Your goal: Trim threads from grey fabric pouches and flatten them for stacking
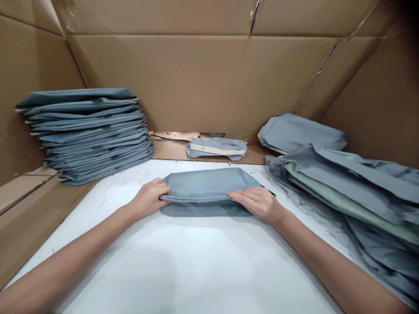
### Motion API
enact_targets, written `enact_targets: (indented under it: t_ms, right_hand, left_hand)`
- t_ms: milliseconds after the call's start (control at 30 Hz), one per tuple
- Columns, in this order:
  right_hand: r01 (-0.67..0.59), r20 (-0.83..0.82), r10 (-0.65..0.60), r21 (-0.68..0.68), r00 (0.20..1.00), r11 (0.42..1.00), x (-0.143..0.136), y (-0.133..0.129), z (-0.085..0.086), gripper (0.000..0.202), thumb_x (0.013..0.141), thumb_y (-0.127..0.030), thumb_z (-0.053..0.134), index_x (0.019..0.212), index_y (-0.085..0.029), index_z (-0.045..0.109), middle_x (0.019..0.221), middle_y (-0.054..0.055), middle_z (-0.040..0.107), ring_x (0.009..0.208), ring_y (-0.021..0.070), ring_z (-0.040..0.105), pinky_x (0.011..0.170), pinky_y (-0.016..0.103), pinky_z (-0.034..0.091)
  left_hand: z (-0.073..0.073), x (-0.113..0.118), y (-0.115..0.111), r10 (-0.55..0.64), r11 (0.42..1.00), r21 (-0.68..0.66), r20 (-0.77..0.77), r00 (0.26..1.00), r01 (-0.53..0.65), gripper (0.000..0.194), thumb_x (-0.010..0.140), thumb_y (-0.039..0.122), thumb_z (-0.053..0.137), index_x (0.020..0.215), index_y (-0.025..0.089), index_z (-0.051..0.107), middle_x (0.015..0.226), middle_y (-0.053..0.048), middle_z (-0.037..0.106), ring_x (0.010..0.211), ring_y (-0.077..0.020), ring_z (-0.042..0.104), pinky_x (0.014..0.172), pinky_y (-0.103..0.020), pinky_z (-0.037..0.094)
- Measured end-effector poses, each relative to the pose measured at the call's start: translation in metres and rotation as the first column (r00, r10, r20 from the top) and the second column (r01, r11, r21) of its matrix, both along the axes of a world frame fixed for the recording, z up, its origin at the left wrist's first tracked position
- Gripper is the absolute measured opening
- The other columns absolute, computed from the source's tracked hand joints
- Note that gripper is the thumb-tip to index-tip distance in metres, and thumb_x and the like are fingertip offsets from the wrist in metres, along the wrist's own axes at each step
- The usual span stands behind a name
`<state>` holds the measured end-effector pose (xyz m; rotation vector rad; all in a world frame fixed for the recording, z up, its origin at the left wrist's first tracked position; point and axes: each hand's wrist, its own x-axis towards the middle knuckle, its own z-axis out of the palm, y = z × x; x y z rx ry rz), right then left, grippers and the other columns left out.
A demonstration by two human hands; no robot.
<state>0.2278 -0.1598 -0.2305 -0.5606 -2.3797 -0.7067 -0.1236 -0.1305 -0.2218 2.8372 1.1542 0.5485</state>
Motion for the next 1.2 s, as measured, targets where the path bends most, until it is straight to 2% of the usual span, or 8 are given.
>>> enact_targets:
  t_ms: [67, 300, 400, 533, 600, 900, 1067, 1200]
  right_hand:
    - [-0.002, -0.049, 0.001, -0.019, 0.999, 1.0, 0.001, 0.0, -0.003, 0.031, 0.077, -0.01, 0.052, 0.107, -0.015, 0.055, 0.095, 0.005, 0.067, 0.08, 0.0047, 0.062, 0.069, 0.017, 0.049]
    - [-0.01, -0.145, 0.005, -0.035, 0.989, 0.999, -0.013, -0.007, -0.006, 0.033, 0.075, -0.009, 0.055, 0.107, -0.016, 0.056, 0.093, 0.004, 0.067, 0.083, 0.0042, 0.062, 0.07, 0.015, 0.049]
    - [-0.006, -0.121, 0.003, -0.031, 0.993, 0.999, -0.014, -0.008, -0.003, 0.034, 0.074, -0.009, 0.056, 0.108, -0.016, 0.056, 0.095, 0.003, 0.067, 0.083, 0.0037, 0.062, 0.071, 0.015, 0.049]
    - [-0.008, 0.075, 0.012, -0.047, 0.997, 0.999, -0.002, -0.001, 0.003, 0.032, 0.08, -0.012, 0.049, 0.11, -0.016, 0.057, 0.103, 0.002, 0.065, 0.091, 0.0055, 0.062, 0.075, 0.017, 0.052]
    - [0.02, 0.155, -0.006, -0.089, 0.988, 0.996, 0.008, 0.005, 0.002, 0.034, 0.081, -0.012, 0.045, 0.113, -0.017, 0.057, 0.109, 0.0, 0.063, 0.1, 0.0066, 0.06, 0.083, 0.019, 0.052]
    - [0.147, 0.218, -0.094, -0.24, 0.972, 0.96, 0.018, 0.027, -0.016, 0.036, 0.085, -0.016, 0.04, 0.113, -0.027, 0.058, 0.112, -0.005, 0.061, 0.109, 0.0045, 0.056, 0.098, 0.02, 0.049]
    - [0.202, 0.237, -0.122, -0.354, 0.964, 0.913, 0.021, 0.024, -0.013, 0.048, 0.082, -0.008, 0.037, 0.121, -0.032, 0.051, 0.118, -0.006, 0.057, 0.112, 0.0056, 0.054, 0.099, 0.024, 0.048]
    - [0.187, 0.248, -0.086, -0.416, 0.965, 0.89, 0.02, 0.016, -0.007, 0.05, 0.081, -0.017, 0.043, 0.129, -0.027, 0.042, 0.125, 0.0, 0.052, 0.12, 0.0113, 0.048, 0.103, 0.032, 0.043]
  left_hand:
    - [0.001, 0.004, -0.004, 0.022, 0.999, -0.024, 0.049, 0.999, -0.021, 0.023, 0.082, 0.03, 0.052, 0.063, 0.016, 0.05, 0.065, 0.0, 0.053, 0.078, -0.0128, 0.044, 0.071, -0.024, 0.034]
    - [0.005, 0.02, -0.023, 0.202, 0.961, 0.176, 0.077, 0.976, -0.213, 0.013, 0.068, 0.012, 0.058, 0.056, 0.017, 0.055, 0.078, 0.0, 0.058, 0.083, -0.0159, 0.043, 0.078, -0.036, 0.027]
    - [0.001, 0.016, -0.019, 0.131, 0.965, 0.228, 0.024, 0.991, -0.134, 0.016, 0.069, 0.006, 0.053, 0.058, 0.017, 0.054, 0.07, 0.0, 0.056, 0.079, -0.015, 0.041, 0.073, -0.032, 0.027]
    - [-0.004, 0.0, 0.002, -0.155, 0.915, 0.339, -0.211, 0.965, 0.22, 0.024, 0.082, 0.007, 0.042, 0.062, 0.016, 0.05, 0.06, -0.002, 0.05, 0.069, -0.0142, 0.036, 0.063, -0.029, 0.025]
    - [-0.005, -0.007, 0.011, -0.202, 0.896, 0.332, -0.285, 0.937, 0.294, 0.026, 0.086, 0.009, 0.038, 0.063, 0.016, 0.049, 0.06, -0.002, 0.048, 0.068, -0.0145, 0.035, 0.062, -0.029, 0.024]
    - [-0.006, -0.011, 0.018, -0.181, 0.883, 0.325, -0.432, 0.884, 0.34, 0.017, 0.089, 0.017, 0.039, 0.075, 0.019, 0.049, 0.075, -0.002, 0.051, 0.072, -0.0141, 0.041, 0.063, -0.029, 0.024]
    - [-0.003, -0.003, 0.006, -0.155, 0.855, 0.38, -0.461, 0.874, 0.352, 0.022, 0.089, 0.038, 0.039, 0.081, 0.02, 0.048, 0.075, 0.0, 0.052, 0.07, -0.0139, 0.043, 0.062, -0.029, 0.023]
    - [-0.004, 0.016, -0.009, -0.087, 0.848, 0.433, -0.454, 0.887, 0.305, 0.019, 0.089, 0.034, 0.04, 0.098, 0.019, 0.048, 0.079, -0.002, 0.054, 0.072, -0.0138, 0.047, 0.062, -0.029, 0.024]
